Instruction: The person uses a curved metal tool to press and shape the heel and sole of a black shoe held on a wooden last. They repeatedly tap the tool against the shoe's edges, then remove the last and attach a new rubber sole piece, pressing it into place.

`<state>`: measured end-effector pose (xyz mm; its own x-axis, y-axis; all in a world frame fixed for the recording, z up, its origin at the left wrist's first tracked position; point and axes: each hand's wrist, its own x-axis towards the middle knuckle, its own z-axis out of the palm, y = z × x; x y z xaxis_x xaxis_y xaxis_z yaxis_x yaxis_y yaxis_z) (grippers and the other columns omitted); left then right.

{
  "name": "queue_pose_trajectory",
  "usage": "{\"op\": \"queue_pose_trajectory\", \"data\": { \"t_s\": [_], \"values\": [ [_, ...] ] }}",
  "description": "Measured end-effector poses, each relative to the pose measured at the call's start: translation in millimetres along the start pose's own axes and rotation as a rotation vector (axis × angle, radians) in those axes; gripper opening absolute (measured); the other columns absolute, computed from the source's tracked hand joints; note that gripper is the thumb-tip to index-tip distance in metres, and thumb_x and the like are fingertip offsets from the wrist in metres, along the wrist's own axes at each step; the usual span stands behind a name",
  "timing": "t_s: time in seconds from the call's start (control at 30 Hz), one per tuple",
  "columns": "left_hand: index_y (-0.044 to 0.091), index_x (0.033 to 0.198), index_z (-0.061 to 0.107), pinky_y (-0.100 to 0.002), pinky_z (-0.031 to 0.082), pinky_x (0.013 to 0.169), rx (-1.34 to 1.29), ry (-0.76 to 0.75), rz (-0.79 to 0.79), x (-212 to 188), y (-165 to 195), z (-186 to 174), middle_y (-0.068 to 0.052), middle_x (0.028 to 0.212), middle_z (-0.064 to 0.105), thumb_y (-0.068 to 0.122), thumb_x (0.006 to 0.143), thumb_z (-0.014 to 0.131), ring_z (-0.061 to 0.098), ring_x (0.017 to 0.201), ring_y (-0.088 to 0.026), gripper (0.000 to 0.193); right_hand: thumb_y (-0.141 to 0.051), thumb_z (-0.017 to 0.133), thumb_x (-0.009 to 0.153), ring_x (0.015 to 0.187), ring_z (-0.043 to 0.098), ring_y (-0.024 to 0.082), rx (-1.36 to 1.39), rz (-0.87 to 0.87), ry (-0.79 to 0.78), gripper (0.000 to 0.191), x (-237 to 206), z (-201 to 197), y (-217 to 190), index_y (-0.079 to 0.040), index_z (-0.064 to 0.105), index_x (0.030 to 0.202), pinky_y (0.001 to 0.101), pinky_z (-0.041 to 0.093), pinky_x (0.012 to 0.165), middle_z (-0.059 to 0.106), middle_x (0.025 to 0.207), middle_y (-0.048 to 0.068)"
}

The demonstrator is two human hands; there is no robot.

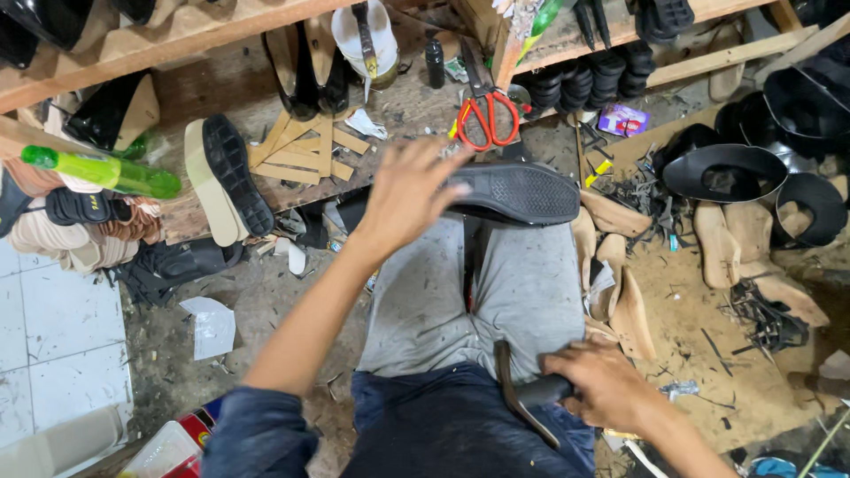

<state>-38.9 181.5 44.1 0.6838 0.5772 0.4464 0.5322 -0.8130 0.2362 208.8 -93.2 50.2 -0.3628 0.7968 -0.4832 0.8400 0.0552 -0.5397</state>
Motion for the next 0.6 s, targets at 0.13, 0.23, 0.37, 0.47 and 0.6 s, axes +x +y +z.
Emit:
{"op": "queue_pose_trajectory", "data": {
  "t_s": [0.13, 0.23, 0.37, 0.47, 0.6],
  "values": [
    [0.009, 0.135, 0.065, -0.041, 0.051, 0.102, -0.549, 0.380, -0.497, -17, -4, 27, -0.011, 0.126, 0.071, 0.032, 0.100, 0.074, 0.065, 0.117, -0.025, 0.043, -0.028, 0.082, 0.084, 0.073, 0.071, 0.026, 0.173, 0.306, 0.065, 0.037, 11, -14, -3, -0.014, 0.069, 0.116, 0.0366, 0.057, 0.075, 0.073, 0.080, 0.013],
    [0.007, 0.128, 0.069, -0.034, 0.053, 0.079, -1.042, 0.401, -0.802, -24, 6, 52, -0.004, 0.104, 0.072, 0.032, 0.101, 0.071, 0.065, 0.092, -0.013, 0.036, -0.024, 0.080, 0.080, 0.068, 0.068, 0.023, 0.293, 0.142, 0.599, 0.046, 25, -34, -26, 0.002, 0.064, 0.115, 0.0355, 0.055, 0.063, 0.072, 0.082, 0.012],
    [0.010, 0.124, 0.069, -0.027, 0.050, 0.052, -1.208, 0.424, -0.916, -29, 9, 58, 0.001, 0.091, 0.064, 0.033, 0.100, 0.065, 0.057, 0.070, -0.006, 0.034, -0.026, 0.076, 0.091, 0.063, 0.060, 0.021, 0.557, 0.355, 0.824, 0.025, 3, -82, -26, -0.002, 0.072, 0.100, 0.0331, 0.048, 0.056, 0.070, 0.076, 0.014],
    [0.011, 0.121, 0.069, -0.024, 0.051, 0.051, -1.187, 0.403, -0.956, -29, 5, 53, 0.003, 0.094, 0.064, 0.034, 0.100, 0.064, 0.055, 0.069, -0.004, 0.032, -0.031, 0.070, 0.093, 0.065, 0.062, 0.020, 0.679, 0.171, 1.194, 0.029, -30, -96, -7, -0.005, 0.069, 0.102, 0.0332, 0.051, 0.059, 0.069, 0.078, 0.012],
    [0.011, 0.121, 0.067, -0.023, 0.050, 0.052, -1.201, 0.422, -0.952, -27, 2, 51, 0.004, 0.098, 0.068, 0.034, 0.099, 0.065, 0.060, 0.075, -0.003, 0.032, -0.039, 0.062, 0.095, 0.067, 0.065, 0.020, 0.848, -0.505, 1.665, 0.033, -27, -67, 2, -0.007, 0.064, 0.105, 0.0334, 0.055, 0.062, 0.068, 0.079, 0.010]
  ]
}}
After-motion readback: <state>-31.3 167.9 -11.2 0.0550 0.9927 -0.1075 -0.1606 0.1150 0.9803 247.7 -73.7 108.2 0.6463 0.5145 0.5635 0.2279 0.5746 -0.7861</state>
